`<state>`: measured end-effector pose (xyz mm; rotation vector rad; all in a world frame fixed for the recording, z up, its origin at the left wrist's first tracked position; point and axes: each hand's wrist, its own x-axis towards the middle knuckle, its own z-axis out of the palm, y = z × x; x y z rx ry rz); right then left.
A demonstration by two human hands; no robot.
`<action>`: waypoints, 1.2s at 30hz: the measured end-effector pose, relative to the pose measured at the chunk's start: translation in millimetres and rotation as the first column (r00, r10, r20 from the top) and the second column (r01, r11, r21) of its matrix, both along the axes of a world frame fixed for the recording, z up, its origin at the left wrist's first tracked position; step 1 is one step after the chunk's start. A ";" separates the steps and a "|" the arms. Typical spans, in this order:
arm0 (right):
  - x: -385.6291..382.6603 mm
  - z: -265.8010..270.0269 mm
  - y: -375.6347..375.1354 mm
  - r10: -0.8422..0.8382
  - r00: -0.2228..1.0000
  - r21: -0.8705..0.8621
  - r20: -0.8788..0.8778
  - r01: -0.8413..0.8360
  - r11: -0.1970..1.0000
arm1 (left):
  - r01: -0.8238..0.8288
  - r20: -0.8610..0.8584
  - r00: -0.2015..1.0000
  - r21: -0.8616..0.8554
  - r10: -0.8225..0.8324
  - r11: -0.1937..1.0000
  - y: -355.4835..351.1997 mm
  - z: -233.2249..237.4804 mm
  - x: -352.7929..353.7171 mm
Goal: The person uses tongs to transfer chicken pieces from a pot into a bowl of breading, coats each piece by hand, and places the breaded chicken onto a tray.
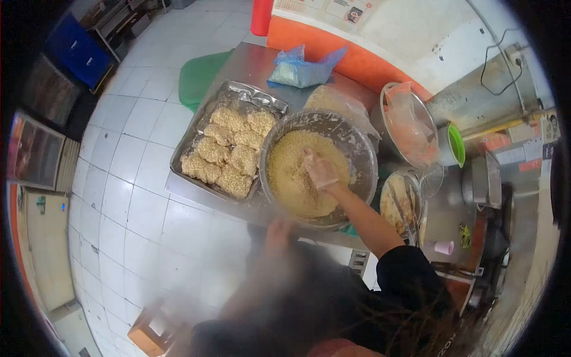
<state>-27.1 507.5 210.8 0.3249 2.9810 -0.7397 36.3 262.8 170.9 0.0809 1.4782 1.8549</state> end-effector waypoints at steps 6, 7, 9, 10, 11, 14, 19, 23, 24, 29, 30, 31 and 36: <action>11.1 55.3 31.0 0.238 0.851 -0.161 0.469 -0.182 0.970 | -0.069 0.108 0.992 0.083 0.060 0.994 -0.8 9.4 -4.3; 14.4 53.9 34.8 0.217 0.838 -0.124 0.501 -0.179 0.976 | -0.087 0.152 0.986 0.090 0.072 0.992 -0.4 11.4 -2.8; 16.6 50.9 44.8 0.203 0.849 -0.149 0.487 -0.149 0.978 | -0.086 0.195 0.979 0.098 0.065 0.991 1.0 12.9 -1.9; 18.2 51.3 49.6 0.197 0.854 -0.163 0.481 -0.134 0.978 | -0.064 0.194 0.980 0.099 0.044 0.993 0.6 12.7 -1.7; 21.4 55.4 59.8 0.215 0.905 -0.145 0.367 -0.173 0.974 | -0.044 0.191 0.981 0.101 0.024 0.994 1.2 12.4 -2.0; 28.9 87.5 74.6 0.207 0.966 -0.027 0.153 -0.206 0.978 | 0.050 0.039 0.998 -0.046 -0.049 0.998 1.1 -9.1 2.9; 23.9 127.4 53.5 0.065 0.967 0.279 0.247 -0.135 0.951 | 0.025 0.074 0.997 -0.016 -0.024 1.000 6.6 -13.8 9.0; 23.3 115.0 -1.3 0.234 0.905 0.217 0.356 -0.324 0.921 | 0.090 -0.026 0.996 0.019 -0.090 0.996 5.8 -8.3 9.7; 20.0 93.6 -8.2 0.331 0.864 0.238 0.380 -0.437 0.867 | 0.063 -0.008 0.998 0.038 -0.063 0.997 6.0 -3.4 9.8; 4.5 50.2 -84.1 0.234 0.972 0.423 0.011 -0.216 0.880 | 0.087 0.065 0.994 -0.036 -0.085 0.996 3.1 5.0 11.0; 11.4 59.7 -96.8 0.081 0.996 0.298 0.041 -0.090 0.950 | 0.115 -0.008 0.993 -0.092 -0.116 0.989 0.2 -2.3 13.6; 16.3 64.7 -103.0 -0.060 0.994 0.177 0.093 0.043 0.983 | 0.130 -0.078 0.987 -0.144 -0.143 0.981 -0.6 -14.0 18.4; 38.3 22.8 -78.1 0.149 0.963 -0.075 0.225 -0.135 0.988 | 0.018 0.043 0.999 0.034 -0.019 0.999 2.8 -19.0 26.8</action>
